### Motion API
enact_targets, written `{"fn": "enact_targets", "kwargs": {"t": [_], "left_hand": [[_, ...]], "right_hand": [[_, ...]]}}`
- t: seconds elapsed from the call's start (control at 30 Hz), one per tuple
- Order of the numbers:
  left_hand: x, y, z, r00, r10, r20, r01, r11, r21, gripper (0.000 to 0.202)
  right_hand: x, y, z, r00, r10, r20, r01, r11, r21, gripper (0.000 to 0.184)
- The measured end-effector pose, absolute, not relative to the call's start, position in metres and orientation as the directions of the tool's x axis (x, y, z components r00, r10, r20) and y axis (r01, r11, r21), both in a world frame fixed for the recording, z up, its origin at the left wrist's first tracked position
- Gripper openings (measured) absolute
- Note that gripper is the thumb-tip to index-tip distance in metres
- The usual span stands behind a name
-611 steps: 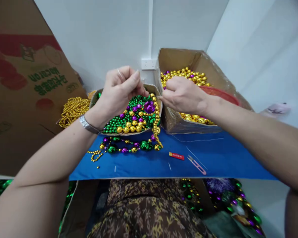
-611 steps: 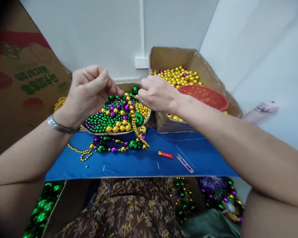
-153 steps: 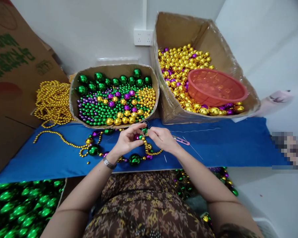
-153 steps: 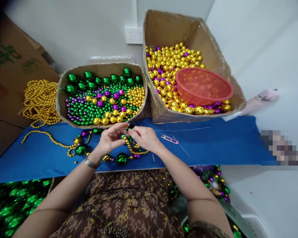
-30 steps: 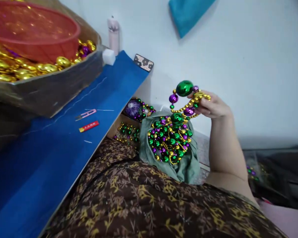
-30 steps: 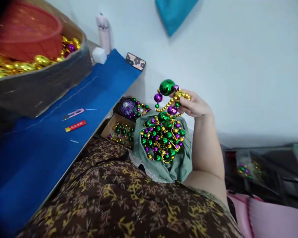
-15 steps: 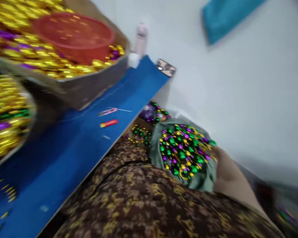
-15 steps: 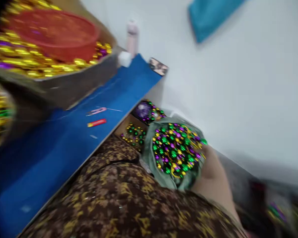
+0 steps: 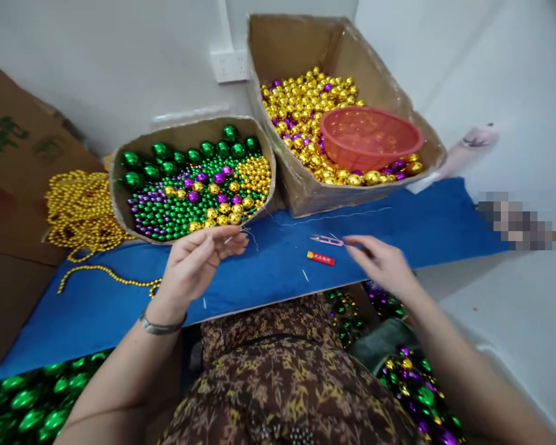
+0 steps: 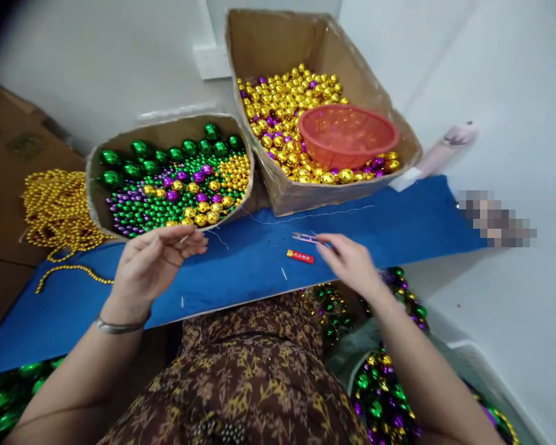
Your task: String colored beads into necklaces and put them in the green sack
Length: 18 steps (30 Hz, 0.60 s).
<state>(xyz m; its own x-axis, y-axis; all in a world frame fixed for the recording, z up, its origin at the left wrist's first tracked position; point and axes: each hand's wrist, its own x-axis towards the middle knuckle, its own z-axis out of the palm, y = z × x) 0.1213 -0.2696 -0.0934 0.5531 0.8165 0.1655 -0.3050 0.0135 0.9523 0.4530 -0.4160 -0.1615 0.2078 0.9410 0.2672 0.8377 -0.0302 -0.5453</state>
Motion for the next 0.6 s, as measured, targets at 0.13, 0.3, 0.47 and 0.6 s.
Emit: {"fn": "enact_targets", "kwargs": {"t": [0.13, 0.3, 0.47, 0.6], "left_hand": [[0.107, -0.284, -0.095, 0.564, 0.815, 0.133, -0.292, 0.047, 0.955, 0.031], [0.076, -0.301, -0.100, 0.503, 0.859, 0.097, -0.278, 0.054, 0.959, 0.028], [0.012, -0.309, -0.107, 0.566, 0.824, 0.010, -0.010, -0.005, 1.000, 0.026], [-0.034, -0.315, -0.124, 0.748, 0.599, -0.287, 0.534, -0.285, 0.796, 0.024]], "right_hand": [[0.364, -0.319, -0.143, -0.172, 0.907, 0.384, 0.587, 0.408, -0.699, 0.043], [0.313, -0.266, -0.156, -0.589, 0.749, 0.305, 0.321, 0.562, -0.762, 0.025], [0.329, -0.269, -0.169, -0.647, 0.755, 0.111, 0.348, 0.421, -0.838, 0.035], [0.342, -0.277, -0.173, -0.512, 0.848, 0.135, 0.537, 0.439, -0.720, 0.036]]}}
